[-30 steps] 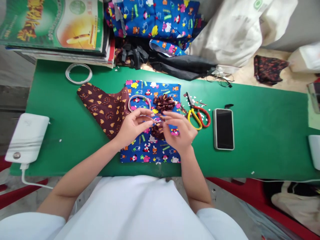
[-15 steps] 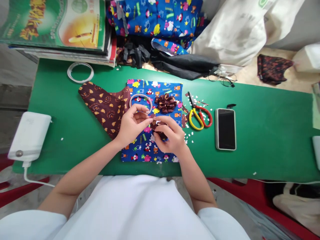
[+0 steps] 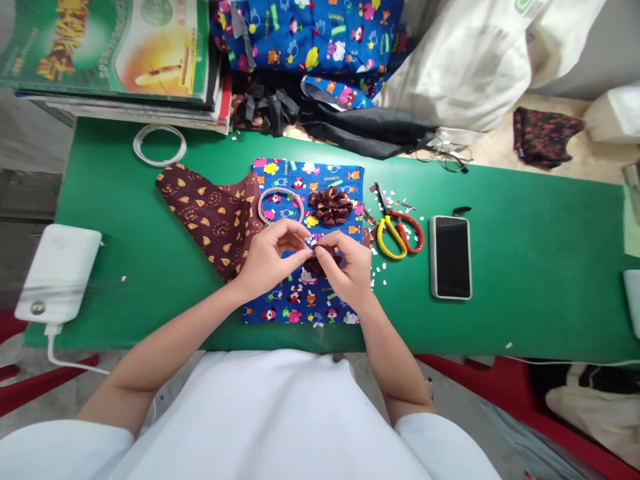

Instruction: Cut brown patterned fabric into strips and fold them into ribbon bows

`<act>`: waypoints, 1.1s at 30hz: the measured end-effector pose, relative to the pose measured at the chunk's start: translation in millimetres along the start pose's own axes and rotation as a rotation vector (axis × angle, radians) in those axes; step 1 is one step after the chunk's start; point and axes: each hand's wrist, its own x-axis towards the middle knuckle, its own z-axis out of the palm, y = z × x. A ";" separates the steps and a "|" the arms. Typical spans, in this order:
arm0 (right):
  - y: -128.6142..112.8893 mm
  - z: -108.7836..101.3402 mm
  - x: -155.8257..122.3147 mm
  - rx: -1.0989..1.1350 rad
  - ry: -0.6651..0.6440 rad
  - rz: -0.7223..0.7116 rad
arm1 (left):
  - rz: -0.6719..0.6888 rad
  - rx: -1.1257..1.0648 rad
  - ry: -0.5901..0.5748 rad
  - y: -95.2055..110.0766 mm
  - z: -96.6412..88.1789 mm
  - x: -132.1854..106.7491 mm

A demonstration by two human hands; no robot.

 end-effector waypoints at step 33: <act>15.6 10.5 -1.4 -0.368 0.006 -0.353 | 0.091 0.411 0.063 1.1 -0.8 -2.0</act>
